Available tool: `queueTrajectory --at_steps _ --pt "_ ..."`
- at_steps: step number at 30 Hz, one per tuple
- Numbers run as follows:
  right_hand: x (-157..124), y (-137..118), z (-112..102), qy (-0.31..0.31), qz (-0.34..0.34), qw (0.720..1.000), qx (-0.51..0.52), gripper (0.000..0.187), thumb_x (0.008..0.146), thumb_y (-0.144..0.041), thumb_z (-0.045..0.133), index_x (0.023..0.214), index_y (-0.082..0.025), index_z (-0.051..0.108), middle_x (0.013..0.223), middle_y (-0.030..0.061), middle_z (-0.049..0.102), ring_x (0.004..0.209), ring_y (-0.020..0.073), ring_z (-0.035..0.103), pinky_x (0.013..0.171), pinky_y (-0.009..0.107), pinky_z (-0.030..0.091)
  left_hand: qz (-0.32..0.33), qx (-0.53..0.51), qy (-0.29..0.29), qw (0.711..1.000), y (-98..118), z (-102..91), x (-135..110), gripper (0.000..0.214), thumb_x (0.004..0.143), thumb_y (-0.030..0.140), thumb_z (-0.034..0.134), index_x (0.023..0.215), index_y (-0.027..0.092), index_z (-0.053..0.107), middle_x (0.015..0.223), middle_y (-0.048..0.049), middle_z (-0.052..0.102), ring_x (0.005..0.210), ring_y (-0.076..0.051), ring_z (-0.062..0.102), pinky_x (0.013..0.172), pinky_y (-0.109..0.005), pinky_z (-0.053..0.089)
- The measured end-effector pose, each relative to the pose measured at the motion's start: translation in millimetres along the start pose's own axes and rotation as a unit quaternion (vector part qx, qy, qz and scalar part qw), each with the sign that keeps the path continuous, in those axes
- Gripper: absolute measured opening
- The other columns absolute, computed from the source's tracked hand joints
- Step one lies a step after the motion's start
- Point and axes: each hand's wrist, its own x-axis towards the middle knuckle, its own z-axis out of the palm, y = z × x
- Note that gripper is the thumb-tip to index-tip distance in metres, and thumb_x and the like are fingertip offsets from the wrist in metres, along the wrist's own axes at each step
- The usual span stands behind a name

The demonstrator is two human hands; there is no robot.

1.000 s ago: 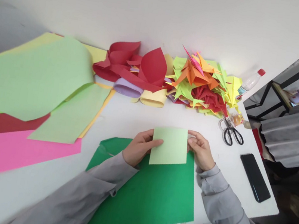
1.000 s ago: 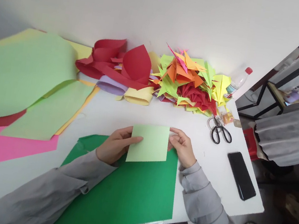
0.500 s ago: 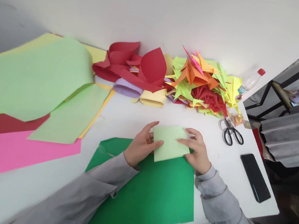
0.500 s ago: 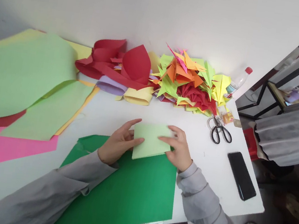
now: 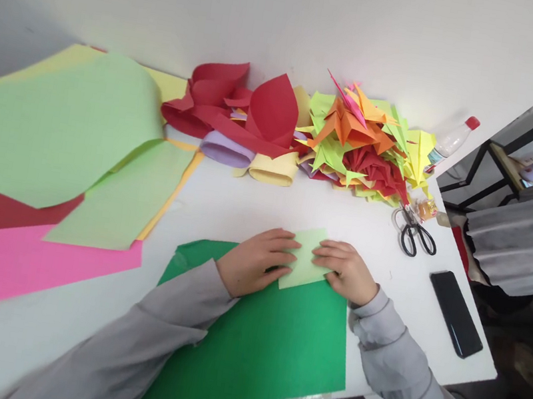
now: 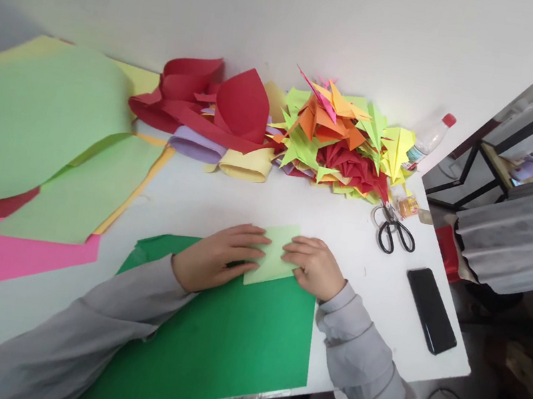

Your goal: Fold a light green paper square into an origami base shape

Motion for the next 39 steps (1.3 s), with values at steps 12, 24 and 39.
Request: queueTrajectory --at_steps 12,24,39 --pt "1 -2 -5 -0.022 0.014 1.000 0.008 0.040 0.063 -0.006 0.051 0.097 -0.021 0.068 0.112 0.0063 0.069 0.114 0.0240 0.057 0.096 0.044 0.044 0.077 0.063 -0.085 0.991 0 1.1 -1 0.027 0.089 0.021 0.049 0.108 0.020 0.068 0.124 -0.0088 0.063 0.125 -0.032 0.046 0.100 -0.052 0.043" --pt "1 -1 -6 -0.022 0.023 0.998 0.047 0.029 0.071 -0.011 0.057 0.094 -0.023 0.068 0.113 0.0062 0.068 0.113 0.0246 0.057 0.096 0.045 0.045 0.177 0.066 -0.023 0.982 5 -3.9 -12 0.017 0.088 0.019 0.053 0.083 0.019 0.069 0.102 -0.0088 0.071 0.103 -0.023 0.059 0.088 -0.040 0.051" --pt "1 0 -5 -0.002 0.015 0.998 0.067 0.029 0.072 -0.007 0.053 0.088 -0.023 0.071 0.113 0.0062 0.068 0.115 0.0233 0.055 0.096 0.045 0.045 0.153 0.059 -0.109 0.980 9 -6.2 -32 0.029 0.087 0.011 0.047 0.108 0.022 0.063 0.127 -0.0051 0.062 0.131 -0.023 0.042 0.110 -0.047 0.032"
